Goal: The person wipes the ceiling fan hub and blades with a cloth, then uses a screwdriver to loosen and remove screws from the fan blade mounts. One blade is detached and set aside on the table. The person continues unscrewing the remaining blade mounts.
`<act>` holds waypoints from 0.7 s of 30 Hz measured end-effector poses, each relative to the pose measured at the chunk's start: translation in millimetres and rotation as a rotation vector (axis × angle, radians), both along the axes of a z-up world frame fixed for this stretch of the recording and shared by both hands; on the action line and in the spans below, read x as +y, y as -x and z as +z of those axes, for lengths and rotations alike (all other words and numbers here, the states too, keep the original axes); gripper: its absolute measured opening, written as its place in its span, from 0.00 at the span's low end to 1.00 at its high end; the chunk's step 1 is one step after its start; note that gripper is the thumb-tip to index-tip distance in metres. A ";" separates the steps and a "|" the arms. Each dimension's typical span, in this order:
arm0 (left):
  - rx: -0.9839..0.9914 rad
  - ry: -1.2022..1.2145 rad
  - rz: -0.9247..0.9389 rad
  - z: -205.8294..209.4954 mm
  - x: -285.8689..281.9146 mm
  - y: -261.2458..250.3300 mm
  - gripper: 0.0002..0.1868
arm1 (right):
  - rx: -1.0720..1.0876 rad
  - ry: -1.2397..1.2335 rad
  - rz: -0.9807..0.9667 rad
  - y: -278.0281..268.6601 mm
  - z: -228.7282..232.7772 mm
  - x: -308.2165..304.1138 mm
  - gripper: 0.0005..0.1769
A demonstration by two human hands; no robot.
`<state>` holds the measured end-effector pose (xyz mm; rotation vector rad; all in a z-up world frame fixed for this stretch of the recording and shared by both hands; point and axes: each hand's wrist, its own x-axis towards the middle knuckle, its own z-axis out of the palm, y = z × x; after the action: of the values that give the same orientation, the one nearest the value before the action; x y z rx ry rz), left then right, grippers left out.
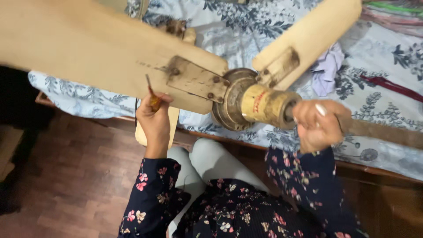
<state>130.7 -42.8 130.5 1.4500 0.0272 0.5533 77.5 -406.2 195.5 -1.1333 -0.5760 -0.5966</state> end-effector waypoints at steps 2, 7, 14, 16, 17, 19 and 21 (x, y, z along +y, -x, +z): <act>0.051 0.066 0.060 -16.6 9.9 15.3 0.07 | 0.052 0.005 0.026 -15.8 10.5 14.2 0.19; 0.116 0.142 0.146 -54.2 21.4 50.0 0.07 | 0.248 0.062 0.106 -70.7 46.4 43.5 0.19; 0.135 0.403 0.146 -74.1 18.6 68.3 0.06 | 0.353 0.089 0.287 -108.2 63.7 69.7 0.22; 0.150 0.444 0.142 -76.2 20.0 66.1 0.07 | 0.368 0.094 0.291 -107.6 60.9 69.8 0.22; 0.162 0.468 0.135 -78.0 22.1 65.2 0.07 | 0.382 0.089 0.297 -108.6 59.3 70.0 0.22; 0.182 0.503 0.114 -83.2 26.8 62.3 0.07 | 0.405 0.089 0.312 -117.4 59.3 71.6 0.23; 0.198 0.520 0.085 -89.9 28.8 60.0 0.07 | 0.425 0.093 0.331 -132.1 62.1 75.3 0.24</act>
<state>70.7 -14.0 40.5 0.9913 0.3660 0.4282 209.5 -331.0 257.6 -1.1777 -0.4115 -0.0382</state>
